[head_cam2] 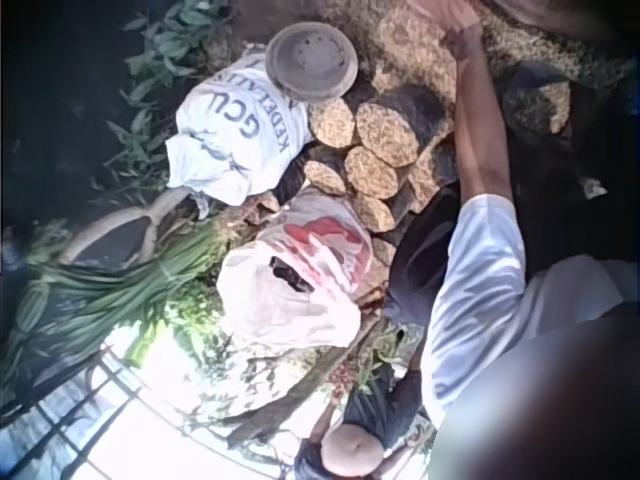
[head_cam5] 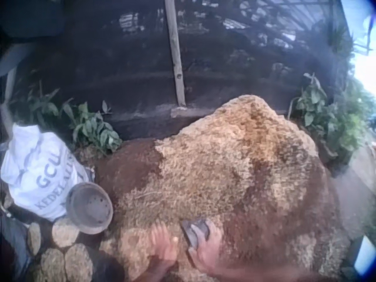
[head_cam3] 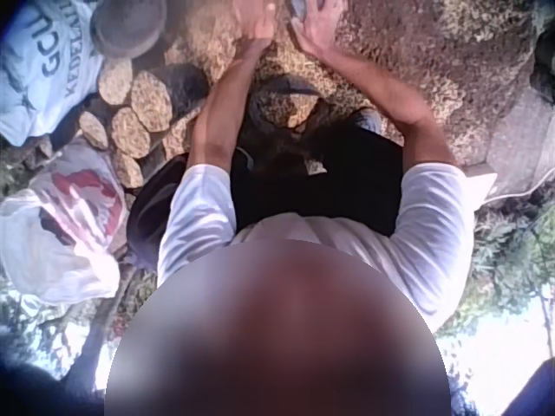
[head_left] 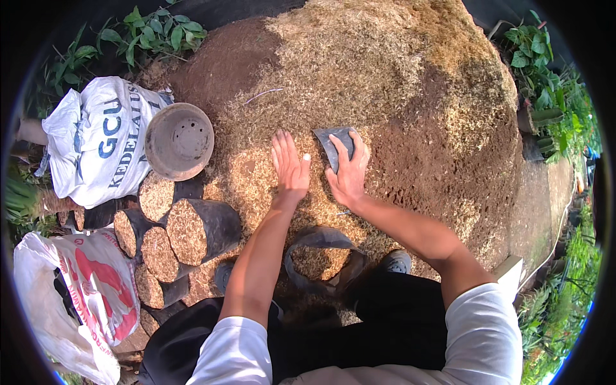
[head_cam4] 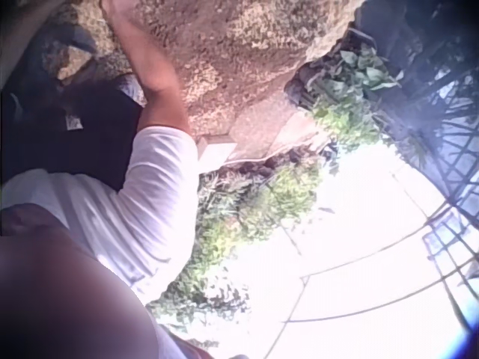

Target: The person scoops grains from a large pile into small black pots using a metal cup, then places the filled pots in a row. The person repeats this process multiple times, occasionally adjusting the pile of grains.

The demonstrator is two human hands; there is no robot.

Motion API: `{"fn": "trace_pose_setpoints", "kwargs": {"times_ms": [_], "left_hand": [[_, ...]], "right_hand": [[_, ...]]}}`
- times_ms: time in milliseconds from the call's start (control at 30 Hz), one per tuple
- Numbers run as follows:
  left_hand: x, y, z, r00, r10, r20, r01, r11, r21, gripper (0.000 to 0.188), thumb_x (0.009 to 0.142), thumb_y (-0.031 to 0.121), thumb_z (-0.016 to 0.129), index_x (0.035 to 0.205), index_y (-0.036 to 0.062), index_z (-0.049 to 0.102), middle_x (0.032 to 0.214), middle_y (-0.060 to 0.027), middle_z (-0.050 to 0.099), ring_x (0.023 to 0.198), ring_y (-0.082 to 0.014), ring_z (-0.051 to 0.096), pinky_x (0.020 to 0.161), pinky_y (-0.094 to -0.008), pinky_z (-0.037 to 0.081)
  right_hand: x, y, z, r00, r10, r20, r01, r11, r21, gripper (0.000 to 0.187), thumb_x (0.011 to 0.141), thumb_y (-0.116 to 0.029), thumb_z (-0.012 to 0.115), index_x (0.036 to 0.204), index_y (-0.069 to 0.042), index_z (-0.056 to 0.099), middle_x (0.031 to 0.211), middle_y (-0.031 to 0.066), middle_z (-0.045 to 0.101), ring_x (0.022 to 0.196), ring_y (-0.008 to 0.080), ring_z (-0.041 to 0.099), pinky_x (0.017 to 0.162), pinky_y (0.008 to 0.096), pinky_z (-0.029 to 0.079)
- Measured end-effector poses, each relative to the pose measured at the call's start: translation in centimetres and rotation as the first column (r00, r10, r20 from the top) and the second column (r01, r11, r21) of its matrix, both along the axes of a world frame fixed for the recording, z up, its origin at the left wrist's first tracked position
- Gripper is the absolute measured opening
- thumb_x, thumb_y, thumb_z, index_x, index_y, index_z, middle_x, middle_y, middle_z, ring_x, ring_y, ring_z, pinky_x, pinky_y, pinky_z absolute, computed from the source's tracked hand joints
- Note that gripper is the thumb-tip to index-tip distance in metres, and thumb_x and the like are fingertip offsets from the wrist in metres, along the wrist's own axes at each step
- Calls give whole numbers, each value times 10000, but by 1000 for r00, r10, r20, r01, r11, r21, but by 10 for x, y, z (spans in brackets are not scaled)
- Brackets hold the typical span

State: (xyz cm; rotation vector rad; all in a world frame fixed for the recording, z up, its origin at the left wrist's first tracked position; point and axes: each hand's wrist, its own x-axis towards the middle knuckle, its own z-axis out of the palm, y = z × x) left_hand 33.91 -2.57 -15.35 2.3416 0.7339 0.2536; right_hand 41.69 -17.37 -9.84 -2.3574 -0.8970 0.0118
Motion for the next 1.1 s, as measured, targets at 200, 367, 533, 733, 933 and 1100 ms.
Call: {"fn": "trace_pose_setpoints", "kwargs": {"times_ms": [200,367,533,733,933,1100], "left_hand": [[-7,-4,4,975,-56,214,68,997,-48,749,1111,312,389,1688,-19,44,1773,-233,20,1643,-408,-34,1323,-515,-25],[-7,-12,12,976,-171,132,174,985,-13,748,1098,265,421,1690,-11,57,1771,-236,35,1645,-401,-11,1326,-518,-4],[-1,-14,15,989,-64,133,65,998,-4,718,1082,189,464,1678,-27,128,1758,-251,100,1639,-412,51,1333,-524,65],[-10,-6,16,975,33,220,9,982,-188,679,1095,195,417,1686,0,144,1758,-233,130,1632,-400,121,1339,-472,135],[-18,-3,21,980,-119,159,126,991,-36,620,1116,194,381,1687,38,196,1765,-204,142,1631,-370,158,1334,-435,198],[-21,-2,18,932,50,358,-3,991,-131,572,1129,202,352,1666,26,263,1730,-223,252,1561,-414,339,1290,-440,320]], "right_hand": [[-8,12,8,976,-67,-206,79,995,54,742,900,-129,658,1589,-194,391,1619,256,230,1457,499,260,1217,609,272],[-9,17,12,976,-101,-195,123,987,105,707,910,-149,650,1578,-170,419,1596,258,271,1441,474,329,1218,585,277],[-11,18,4,974,-90,-206,132,971,200,615,949,-154,610,1548,-145,471,1560,237,358,1434,455,364,1218,553,296],[3,24,-10,925,-124,-360,217,949,230,550,982,-155,563,1526,-114,493,1530,230,389,1434,420,397,1231,505,304],[8,16,-16,941,11,-338,91,954,284,526,998,-156,499,1521,-99,483,1511,229,406,1427,412,415,1225,499,321],[25,11,-16,831,-6,-557,247,900,358,496,1004,-170,479,1486,-58,519,1434,188,481,1366,340,477,1183,447,367]]}}
